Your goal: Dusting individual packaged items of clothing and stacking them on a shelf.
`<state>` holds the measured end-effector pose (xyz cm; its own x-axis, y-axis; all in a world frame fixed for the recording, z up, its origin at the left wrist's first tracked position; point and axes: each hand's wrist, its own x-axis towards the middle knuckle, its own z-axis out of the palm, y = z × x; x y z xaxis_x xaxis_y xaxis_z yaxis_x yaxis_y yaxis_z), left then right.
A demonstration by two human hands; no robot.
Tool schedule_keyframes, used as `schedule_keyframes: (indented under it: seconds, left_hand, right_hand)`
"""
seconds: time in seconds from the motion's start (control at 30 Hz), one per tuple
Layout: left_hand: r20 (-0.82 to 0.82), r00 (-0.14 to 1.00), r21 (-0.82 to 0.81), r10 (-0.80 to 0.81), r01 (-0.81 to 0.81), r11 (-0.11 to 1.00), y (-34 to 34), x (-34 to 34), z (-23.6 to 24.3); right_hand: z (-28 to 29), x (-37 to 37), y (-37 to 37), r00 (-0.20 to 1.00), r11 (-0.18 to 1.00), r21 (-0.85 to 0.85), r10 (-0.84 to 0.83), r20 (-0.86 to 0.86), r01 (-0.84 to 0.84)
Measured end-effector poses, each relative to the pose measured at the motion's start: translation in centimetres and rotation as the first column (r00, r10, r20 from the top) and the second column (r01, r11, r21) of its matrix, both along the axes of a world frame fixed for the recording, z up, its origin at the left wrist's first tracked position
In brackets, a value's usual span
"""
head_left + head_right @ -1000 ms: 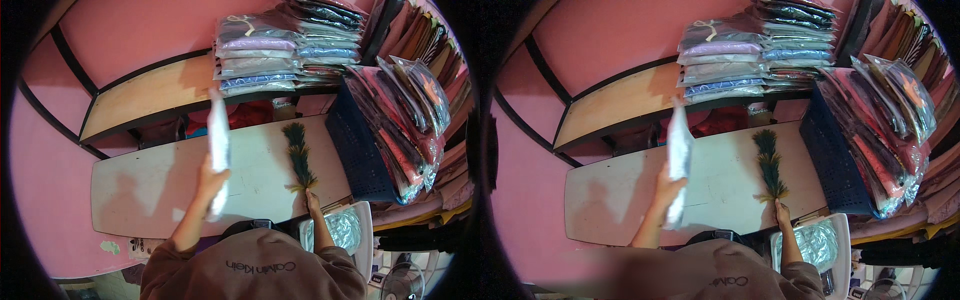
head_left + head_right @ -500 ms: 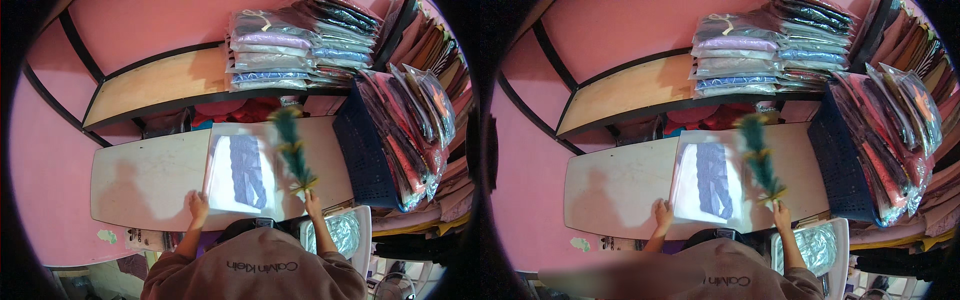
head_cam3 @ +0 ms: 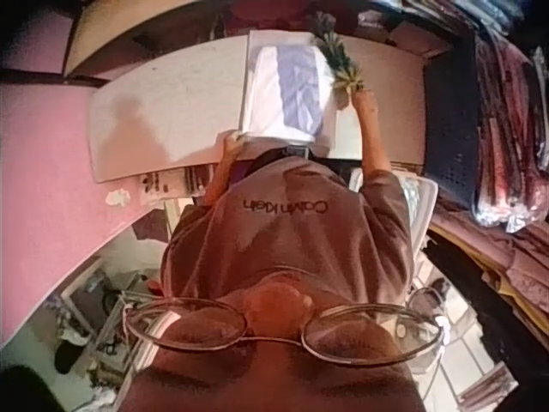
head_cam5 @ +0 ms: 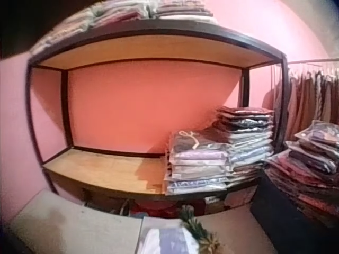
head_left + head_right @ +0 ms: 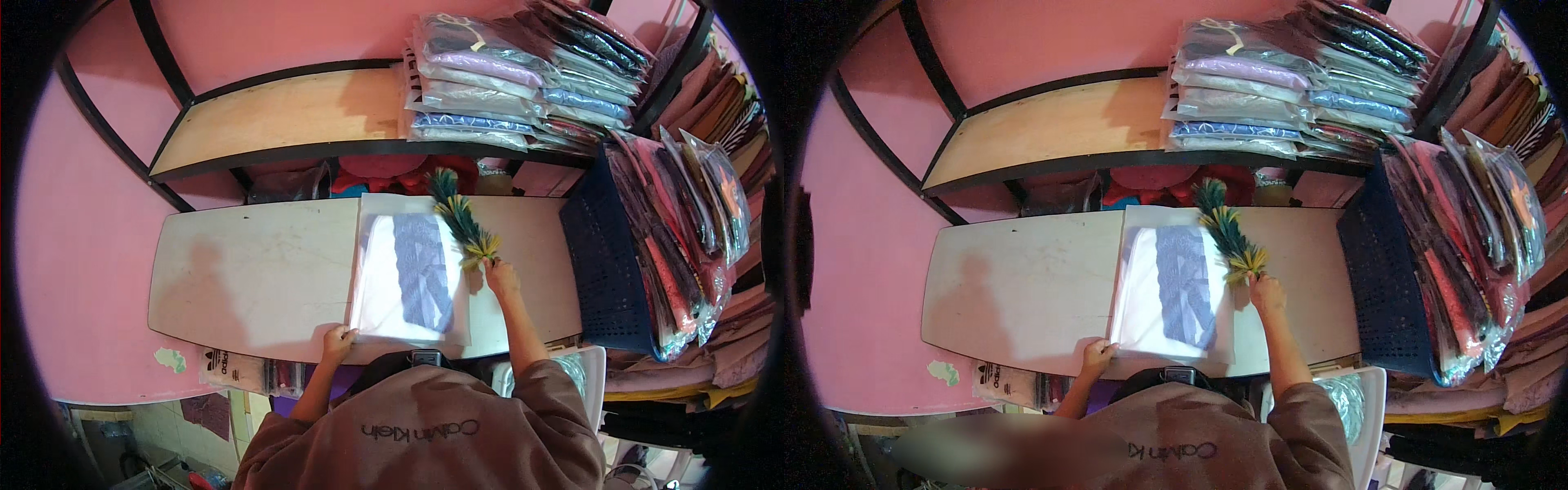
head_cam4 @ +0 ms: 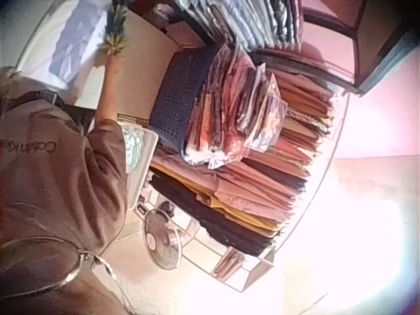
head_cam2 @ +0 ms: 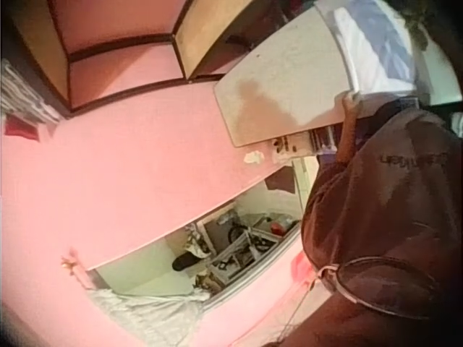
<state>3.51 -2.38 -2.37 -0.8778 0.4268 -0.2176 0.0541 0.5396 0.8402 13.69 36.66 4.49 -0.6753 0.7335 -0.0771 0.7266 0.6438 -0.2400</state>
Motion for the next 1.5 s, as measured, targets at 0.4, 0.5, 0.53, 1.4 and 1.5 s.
schedule_keyframes:
  seconds: [0.4, 0.5, 0.53, 1.4, 1.5]
  left_hand:
    - [0.044, 0.986, 0.075, -0.163, 0.159, 0.984, -2.6, 0.8, 1.2]
    - [0.152, 0.975, 0.137, -0.164, 0.143, 0.98, -2.8, 0.5, 1.1]
    - [0.131, 0.975, 0.118, -0.177, 0.162, 0.98, -2.5, 0.5, 1.3]
    - [-0.104, 0.941, -0.083, -0.323, 0.316, 0.945, -3.3, 0.5, 0.9]
    - [-0.082, 0.948, -0.095, -0.307, 0.3, 0.949, -3.1, 0.6, 1.4]
  right_hand:
    - [0.0, 6.6, -7.9, 0.877, 0.897, -0.169, 0.437, 0.201, -0.408]
    - [-1.5, 6.3, -4.3, 0.996, 0.989, -0.122, 0.08, -0.043, -0.085]
    - [-2.5, 6.4, -3.9, 0.997, 0.99, -0.119, 0.068, -0.045, -0.072]
    - [1.6, 8.2, -11.6, 0.857, 0.868, -0.151, 0.494, 0.15, -0.473]
    - [3.2, 2.2, -10.6, 0.907, 0.924, -0.057, 0.381, 0.178, -0.377]
